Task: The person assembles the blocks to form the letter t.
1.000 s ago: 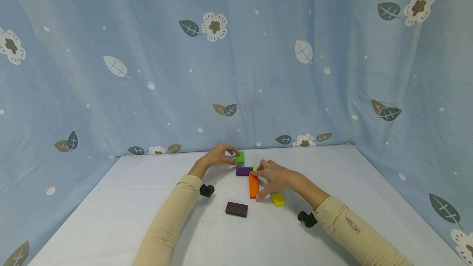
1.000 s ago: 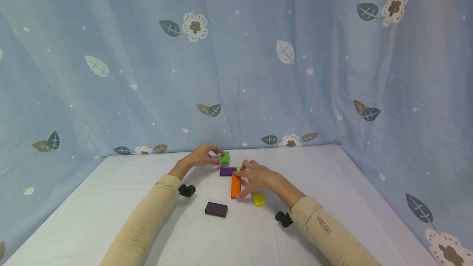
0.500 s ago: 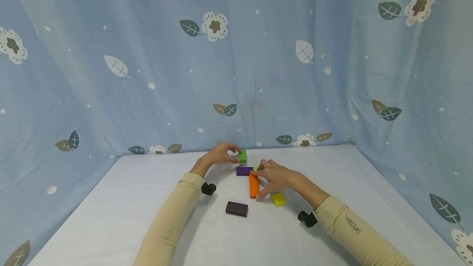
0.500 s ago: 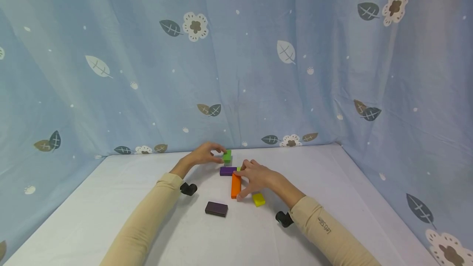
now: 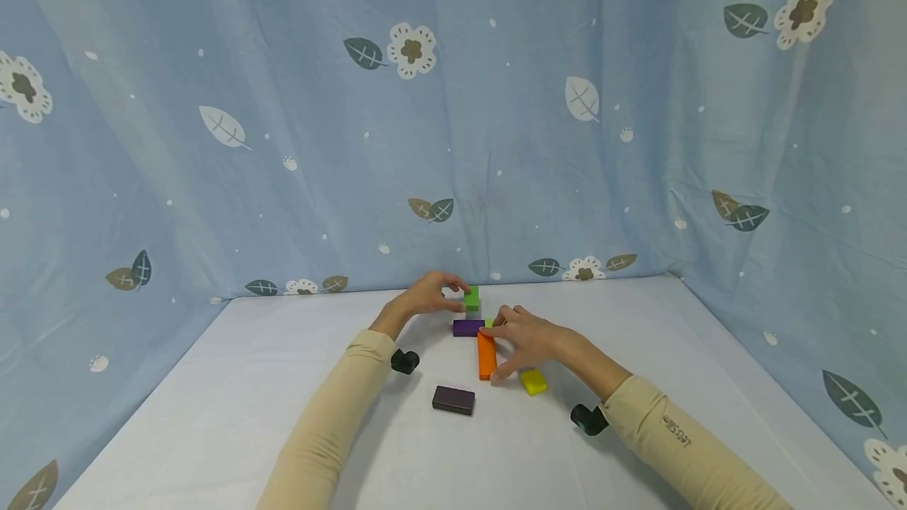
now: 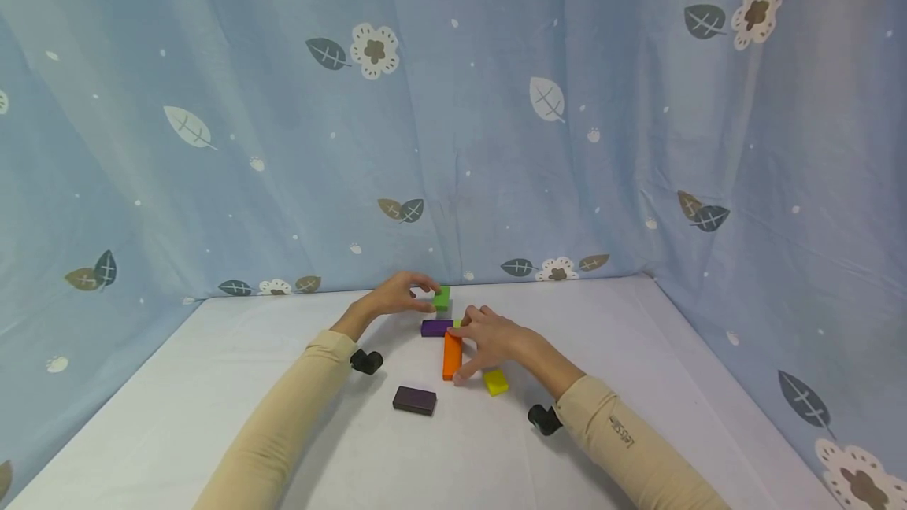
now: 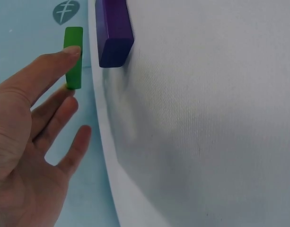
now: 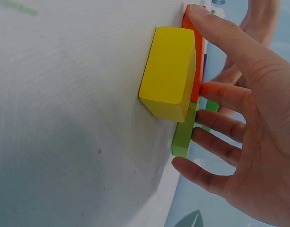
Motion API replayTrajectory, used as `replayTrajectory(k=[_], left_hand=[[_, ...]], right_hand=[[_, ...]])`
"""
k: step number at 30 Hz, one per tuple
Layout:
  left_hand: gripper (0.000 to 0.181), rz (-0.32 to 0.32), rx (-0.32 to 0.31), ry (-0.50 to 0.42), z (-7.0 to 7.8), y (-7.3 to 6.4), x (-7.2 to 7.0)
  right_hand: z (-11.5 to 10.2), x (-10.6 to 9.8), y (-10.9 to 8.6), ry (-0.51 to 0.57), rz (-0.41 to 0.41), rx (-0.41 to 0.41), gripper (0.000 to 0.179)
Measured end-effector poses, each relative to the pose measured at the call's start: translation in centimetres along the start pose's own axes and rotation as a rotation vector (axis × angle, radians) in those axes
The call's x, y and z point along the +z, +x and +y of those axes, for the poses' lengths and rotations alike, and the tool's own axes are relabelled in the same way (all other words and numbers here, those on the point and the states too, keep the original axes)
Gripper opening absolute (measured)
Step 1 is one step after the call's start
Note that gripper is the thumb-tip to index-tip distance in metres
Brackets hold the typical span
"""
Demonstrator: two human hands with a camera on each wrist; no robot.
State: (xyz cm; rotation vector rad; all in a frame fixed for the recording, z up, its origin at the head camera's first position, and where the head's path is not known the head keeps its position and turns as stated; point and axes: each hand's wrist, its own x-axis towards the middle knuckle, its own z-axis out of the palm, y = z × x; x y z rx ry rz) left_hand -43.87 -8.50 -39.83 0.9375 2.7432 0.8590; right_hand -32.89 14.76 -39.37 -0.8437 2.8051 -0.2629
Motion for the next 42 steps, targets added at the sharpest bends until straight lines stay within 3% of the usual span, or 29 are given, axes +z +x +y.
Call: replayTrajectory(k=[9,23,42], left_hand=[[0.037,-0.011,0.047,-0.018,0.3,0.1,0.7],[0.034,-0.03,0.038,-0.013,0.9,0.4,1.4],[0.035,-0.054,0.105,0.004,0.9,0.9,2.1]], right_hand=[[0.2,0.2,0.2,-0.017,-0.002,0.007,0.085],[0.4,0.3,0.2,-0.033,0.012,-0.003,0.085],[0.3,0.4,0.1,-0.04,0.022,-0.01,0.085]])
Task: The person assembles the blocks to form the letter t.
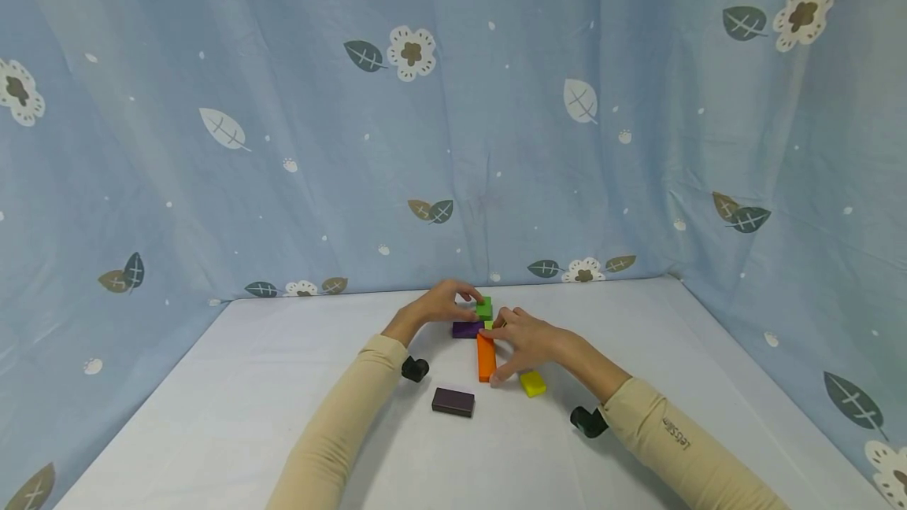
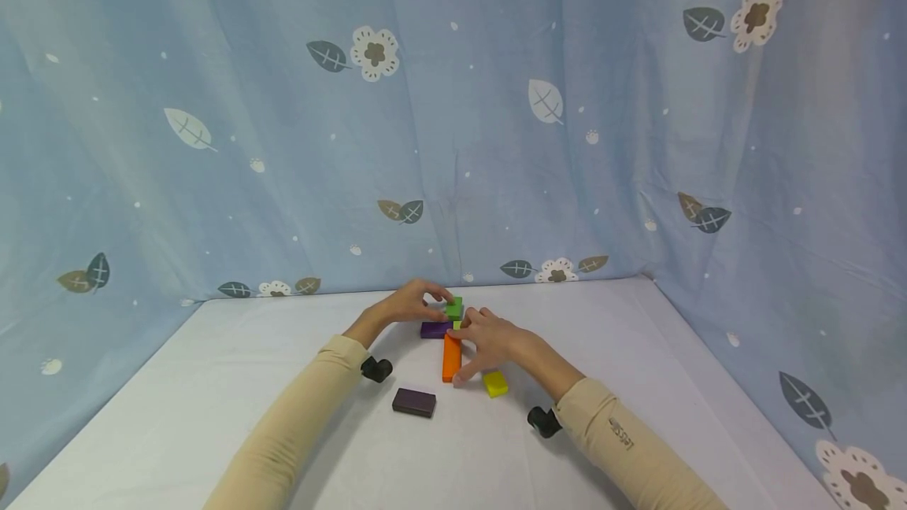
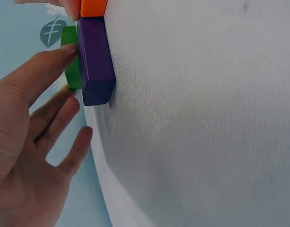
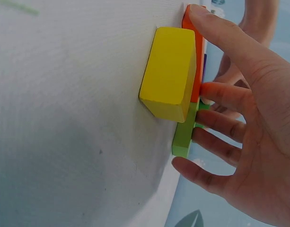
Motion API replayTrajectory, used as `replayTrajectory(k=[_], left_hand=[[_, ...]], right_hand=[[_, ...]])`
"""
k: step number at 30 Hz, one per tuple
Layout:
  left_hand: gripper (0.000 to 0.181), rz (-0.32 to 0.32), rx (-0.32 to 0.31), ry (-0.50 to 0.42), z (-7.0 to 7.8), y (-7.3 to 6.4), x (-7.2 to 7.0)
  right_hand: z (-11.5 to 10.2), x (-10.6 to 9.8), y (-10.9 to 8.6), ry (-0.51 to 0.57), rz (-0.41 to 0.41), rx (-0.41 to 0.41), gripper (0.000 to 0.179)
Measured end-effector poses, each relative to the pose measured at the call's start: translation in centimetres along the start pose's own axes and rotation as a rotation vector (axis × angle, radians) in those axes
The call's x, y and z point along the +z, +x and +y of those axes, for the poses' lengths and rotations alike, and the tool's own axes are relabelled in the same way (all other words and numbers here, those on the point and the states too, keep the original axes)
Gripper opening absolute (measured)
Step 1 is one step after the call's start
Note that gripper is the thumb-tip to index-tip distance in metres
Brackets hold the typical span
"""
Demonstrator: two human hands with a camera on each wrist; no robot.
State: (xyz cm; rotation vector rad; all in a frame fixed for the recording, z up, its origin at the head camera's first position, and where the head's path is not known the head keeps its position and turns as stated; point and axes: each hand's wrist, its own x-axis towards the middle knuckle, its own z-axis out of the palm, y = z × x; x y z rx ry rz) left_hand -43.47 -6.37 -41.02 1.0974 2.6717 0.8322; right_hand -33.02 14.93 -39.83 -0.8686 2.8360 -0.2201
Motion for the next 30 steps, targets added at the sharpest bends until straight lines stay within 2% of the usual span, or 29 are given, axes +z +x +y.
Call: replayTrajectory(k=[12,23,30], left_hand=[[0.03,-0.029,0.013,0.003,0.06,-0.04,-0.15],[0.032,-0.046,-0.016,-0.017,0.75,-0.35,-0.25],[0.032,-0.055,-0.019,-0.01,0.59,-0.27,-0.16]], right_hand=[[-0.18,-0.1,-0.08,0.001,-0.001,-0.006,0.085],[-0.2,-0.17,-0.13,0.01,0.005,-0.007,0.085],[-0.1,-0.17,-0.07,0.008,-0.003,-0.009,0.085]])
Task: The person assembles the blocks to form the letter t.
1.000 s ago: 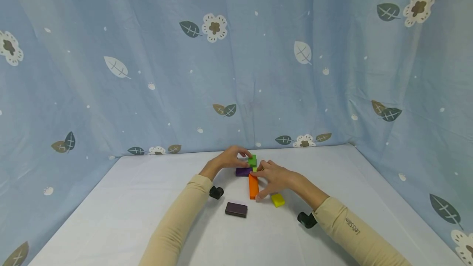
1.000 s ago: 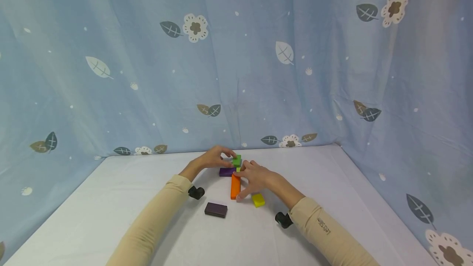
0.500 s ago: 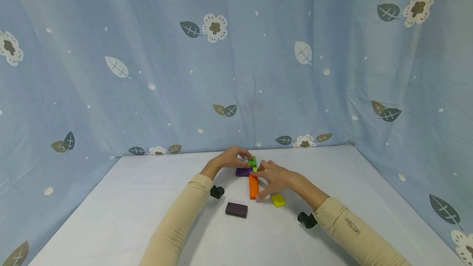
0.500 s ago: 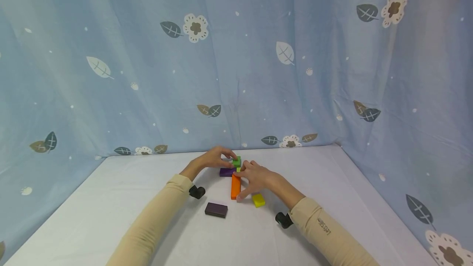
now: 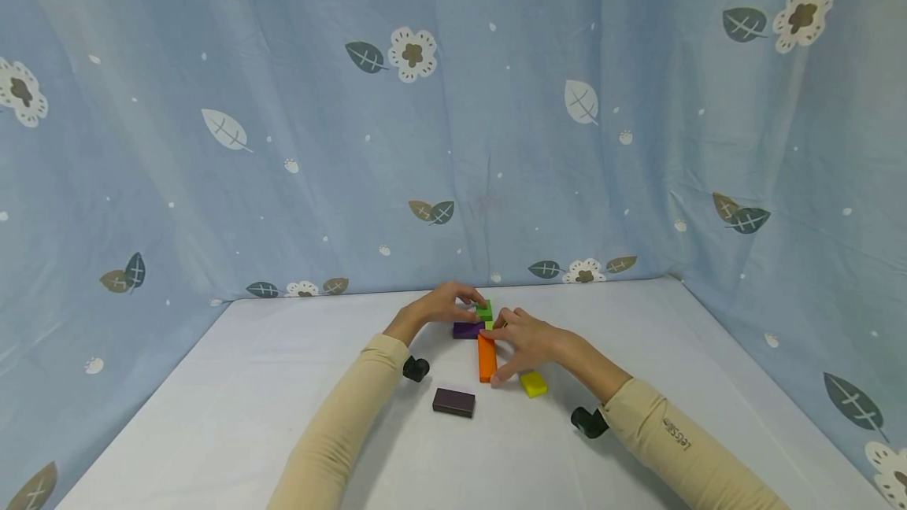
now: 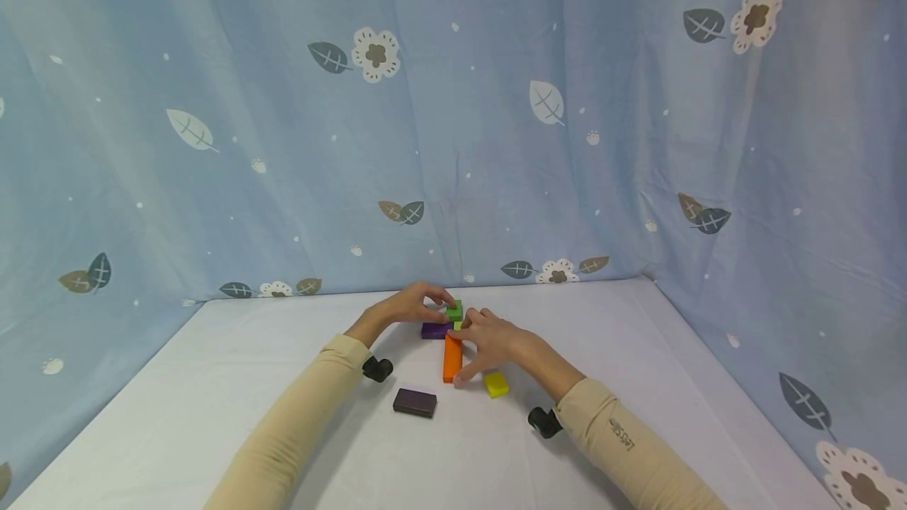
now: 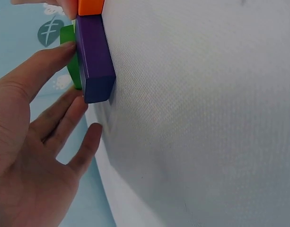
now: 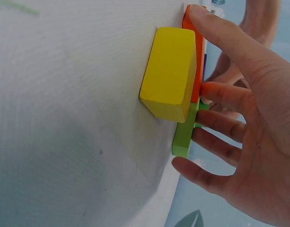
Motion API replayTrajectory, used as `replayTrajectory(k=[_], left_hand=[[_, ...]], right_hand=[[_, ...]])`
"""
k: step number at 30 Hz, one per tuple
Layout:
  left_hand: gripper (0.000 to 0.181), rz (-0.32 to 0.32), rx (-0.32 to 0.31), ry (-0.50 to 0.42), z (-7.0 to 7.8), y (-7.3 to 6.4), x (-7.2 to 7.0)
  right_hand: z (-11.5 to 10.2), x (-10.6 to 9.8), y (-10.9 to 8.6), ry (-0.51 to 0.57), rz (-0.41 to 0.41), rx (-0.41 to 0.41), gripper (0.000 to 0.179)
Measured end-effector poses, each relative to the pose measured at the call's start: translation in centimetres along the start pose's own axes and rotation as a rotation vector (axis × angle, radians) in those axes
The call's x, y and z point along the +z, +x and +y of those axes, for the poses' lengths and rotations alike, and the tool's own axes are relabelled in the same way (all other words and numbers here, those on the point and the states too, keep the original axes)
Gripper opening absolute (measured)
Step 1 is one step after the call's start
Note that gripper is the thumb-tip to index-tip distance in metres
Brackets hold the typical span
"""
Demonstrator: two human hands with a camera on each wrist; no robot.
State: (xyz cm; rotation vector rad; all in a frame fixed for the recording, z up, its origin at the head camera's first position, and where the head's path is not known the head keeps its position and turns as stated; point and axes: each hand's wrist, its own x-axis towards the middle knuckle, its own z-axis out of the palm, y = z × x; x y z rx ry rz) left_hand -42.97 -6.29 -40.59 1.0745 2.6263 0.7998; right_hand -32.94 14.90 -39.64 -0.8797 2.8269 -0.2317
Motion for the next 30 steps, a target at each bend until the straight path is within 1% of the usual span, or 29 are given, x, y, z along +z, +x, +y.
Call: replayTrajectory(k=[8,16,19,22,25,27,30], left_hand=[[0.029,-0.007,0.001,-0.012,-0.1,-0.1,0.0],[0.028,-0.022,-0.016,0.011,-0.3,-0.1,0.1],[0.03,-0.037,-0.023,0.021,-0.2,0.0,0.1],[0.033,-0.065,-0.028,0.033,0.1,0.0,0.1],[0.036,-0.101,-0.024,0.07,0.5,0.0,0.1],[0.037,-0.122,-0.021,0.113,0.7,0.1,0.1],[0.037,-0.138,-0.008,0.174,0.8,0.1,0.3]], right_hand=[[0.2,0.3,0.2,-0.011,0.0,0.001,0.088],[0.4,0.3,0.3,-0.012,0.002,0.002,0.088],[0.3,0.3,0.3,-0.012,0.005,0.0,0.088],[0.2,0.3,0.3,-0.003,0.003,0.001,0.088],[0.1,0.2,0.2,-0.004,-0.001,0.001,0.087],[0.1,0.1,0.1,-0.008,-0.003,-0.003,0.087],[0.1,0.2,0.1,-0.007,-0.003,-0.009,0.087]])
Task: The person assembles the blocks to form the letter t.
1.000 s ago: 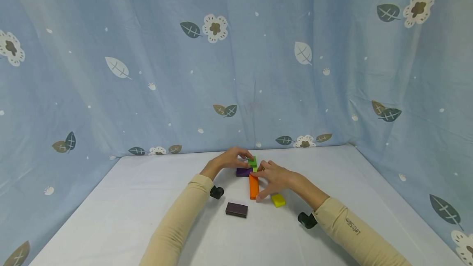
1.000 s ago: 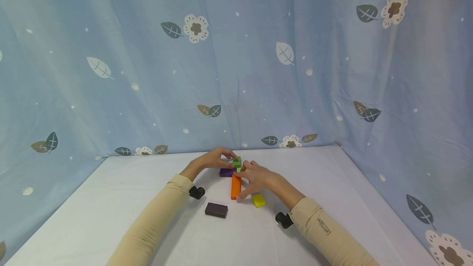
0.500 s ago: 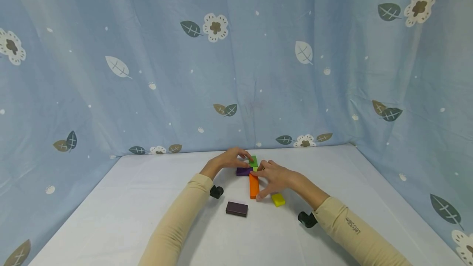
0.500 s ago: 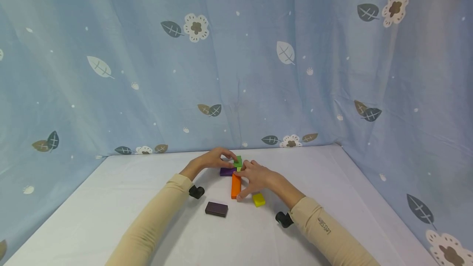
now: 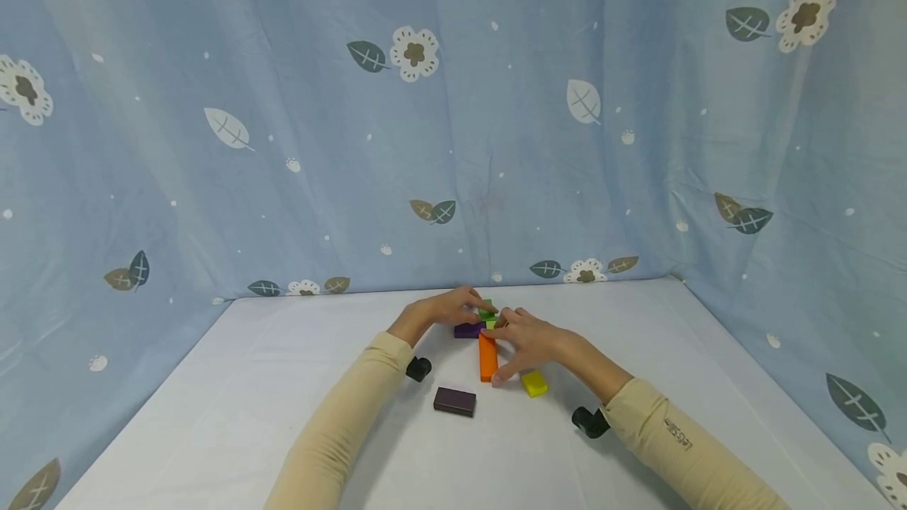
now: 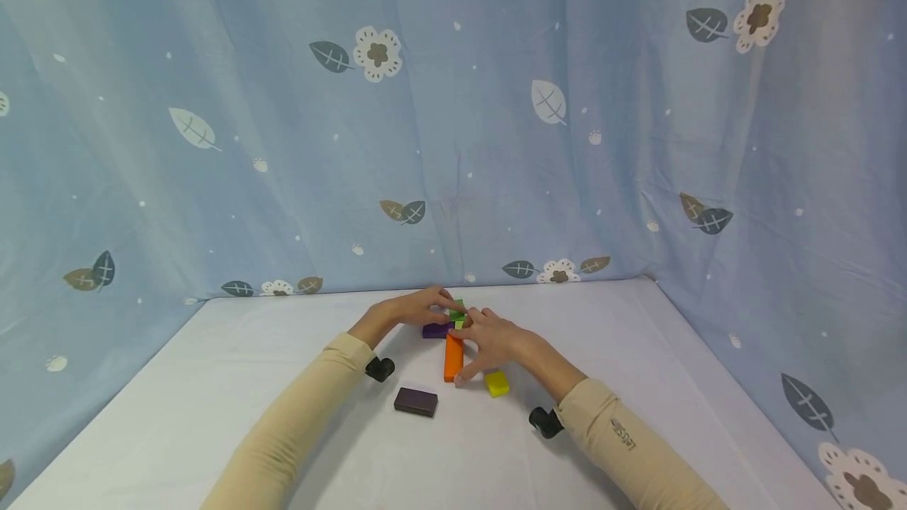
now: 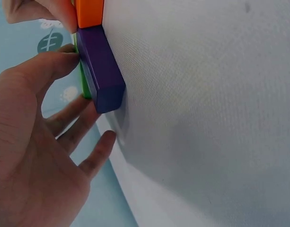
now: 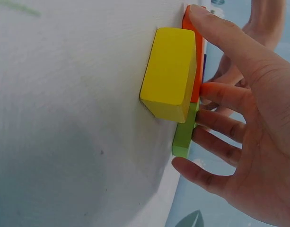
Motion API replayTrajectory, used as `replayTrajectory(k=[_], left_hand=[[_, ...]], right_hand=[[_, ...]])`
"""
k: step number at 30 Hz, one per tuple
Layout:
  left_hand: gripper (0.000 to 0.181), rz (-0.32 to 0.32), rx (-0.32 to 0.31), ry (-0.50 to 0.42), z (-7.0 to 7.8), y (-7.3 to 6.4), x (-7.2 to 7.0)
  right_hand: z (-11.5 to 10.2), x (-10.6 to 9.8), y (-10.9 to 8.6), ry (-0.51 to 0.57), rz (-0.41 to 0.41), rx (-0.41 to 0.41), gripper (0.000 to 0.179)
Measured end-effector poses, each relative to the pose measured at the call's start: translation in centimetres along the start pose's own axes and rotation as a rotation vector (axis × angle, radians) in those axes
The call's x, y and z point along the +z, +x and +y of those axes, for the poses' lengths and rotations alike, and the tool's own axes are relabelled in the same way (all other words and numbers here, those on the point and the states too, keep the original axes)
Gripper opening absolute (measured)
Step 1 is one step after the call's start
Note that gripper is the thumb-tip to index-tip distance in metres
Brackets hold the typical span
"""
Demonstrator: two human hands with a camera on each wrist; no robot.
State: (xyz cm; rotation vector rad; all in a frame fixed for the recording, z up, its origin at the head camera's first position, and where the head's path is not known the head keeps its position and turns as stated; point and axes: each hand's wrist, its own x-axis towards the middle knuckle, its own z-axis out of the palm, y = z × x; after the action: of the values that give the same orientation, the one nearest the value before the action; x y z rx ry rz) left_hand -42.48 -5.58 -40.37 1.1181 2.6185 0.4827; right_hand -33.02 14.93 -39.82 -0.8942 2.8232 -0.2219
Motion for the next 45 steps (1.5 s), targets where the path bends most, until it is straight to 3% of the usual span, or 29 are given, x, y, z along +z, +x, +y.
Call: replayTrajectory(k=[9,16,24,37,45], left_hand=[[0.036,-0.005,-0.02,-0.008,-0.4,0.0,0.4],[0.036,0.006,0.032,0.007,-0.4,-0.1,0.2],[0.038,0.008,-0.03,-0.032,-0.6,-0.5,0.2],[0.039,0.002,-0.007,-0.036,-0.7,-0.7,0.1],[0.038,-0.024,-0.036,-0.021,-0.7,-1.1,0.2]], right_hand=[[-0.1,0.0,0.1,-0.018,-0.016,0.007,0.087],[-0.2,-0.2,0.2,-0.041,-0.013,0.0,0.087],[-0.2,-0.2,0.2,-0.027,-0.021,0.025,0.087],[-0.4,-0.2,0.1,0.002,-0.004,0.025,0.083],[-0.4,0.0,0.1,0.0,0.004,0.03,0.084]])
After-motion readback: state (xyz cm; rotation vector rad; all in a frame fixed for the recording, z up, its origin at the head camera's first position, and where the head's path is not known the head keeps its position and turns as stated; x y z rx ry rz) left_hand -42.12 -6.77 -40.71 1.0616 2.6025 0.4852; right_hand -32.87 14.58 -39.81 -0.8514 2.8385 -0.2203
